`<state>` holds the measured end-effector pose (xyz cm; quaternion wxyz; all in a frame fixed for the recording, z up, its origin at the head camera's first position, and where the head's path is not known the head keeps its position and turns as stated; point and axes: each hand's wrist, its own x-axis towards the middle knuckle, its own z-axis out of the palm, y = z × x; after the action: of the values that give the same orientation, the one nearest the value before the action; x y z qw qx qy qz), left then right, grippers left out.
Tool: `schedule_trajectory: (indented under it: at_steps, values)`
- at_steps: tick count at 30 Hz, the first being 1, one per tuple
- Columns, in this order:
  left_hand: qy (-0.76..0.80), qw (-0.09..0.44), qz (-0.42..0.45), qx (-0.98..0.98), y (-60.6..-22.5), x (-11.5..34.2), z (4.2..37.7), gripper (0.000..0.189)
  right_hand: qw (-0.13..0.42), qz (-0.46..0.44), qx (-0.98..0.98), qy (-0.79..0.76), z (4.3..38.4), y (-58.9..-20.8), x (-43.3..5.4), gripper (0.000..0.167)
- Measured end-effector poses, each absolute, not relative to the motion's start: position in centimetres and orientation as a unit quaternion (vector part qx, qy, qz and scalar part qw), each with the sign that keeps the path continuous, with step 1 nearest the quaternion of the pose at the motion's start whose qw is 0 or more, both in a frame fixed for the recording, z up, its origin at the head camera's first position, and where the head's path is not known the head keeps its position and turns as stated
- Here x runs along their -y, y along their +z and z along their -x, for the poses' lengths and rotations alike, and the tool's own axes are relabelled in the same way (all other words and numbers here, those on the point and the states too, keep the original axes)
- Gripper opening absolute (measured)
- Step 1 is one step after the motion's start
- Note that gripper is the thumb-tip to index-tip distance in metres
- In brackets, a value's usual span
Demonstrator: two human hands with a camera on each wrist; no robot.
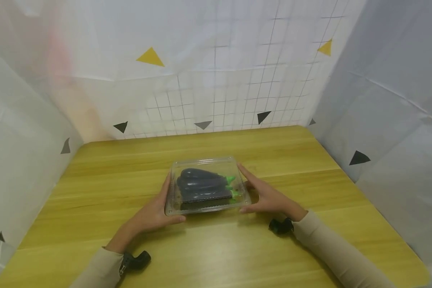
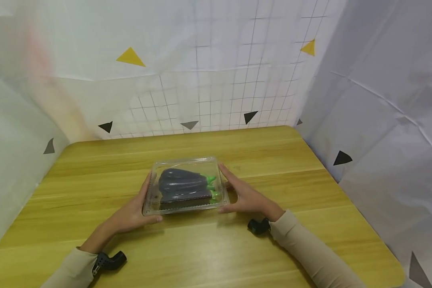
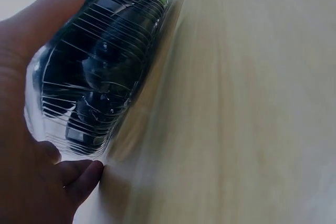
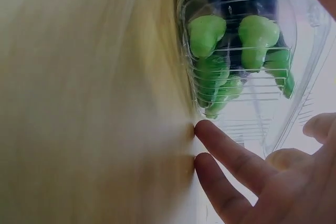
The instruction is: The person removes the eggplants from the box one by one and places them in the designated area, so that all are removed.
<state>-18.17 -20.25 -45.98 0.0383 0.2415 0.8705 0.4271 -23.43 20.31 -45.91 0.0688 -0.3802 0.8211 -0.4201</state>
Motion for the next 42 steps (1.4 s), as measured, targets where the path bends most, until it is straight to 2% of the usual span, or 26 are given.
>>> schedule_trajectory:
  at_steps: [16, 22, 29, 36, 42]
  values:
    - [0.453, 0.03, -0.27, -0.849, -46.6, 20.4, 18.0, 0.127, 0.073, 0.389, -0.809, -0.436, 23.1, -46.3, -19.8, 0.106]
    - [0.479, 0.035, -0.284, -0.83, -46.5, 20.5, 18.2, 0.117, 0.051, 0.389, -0.813, -0.431, 22.8, -46.3, -19.6, 0.096]
    - [0.47, 0.041, -0.291, -0.832, -46.5, 20.7, 18.3, 0.115, 0.024, 0.4, -0.819, -0.411, 22.5, -46.2, -19.3, 0.088]
    - [0.501, 0.046, -0.301, -0.81, -46.7, 20.6, 18.3, 0.108, 0.024, 0.41, -0.801, -0.436, 22.3, -46.6, -19.1, 0.085]
    - [0.526, 0.024, -0.292, -0.798, -47.0, 20.2, 18.3, 0.094, 0.005, 0.398, -0.809, -0.433, 22.2, -46.7, -18.7, 0.08]
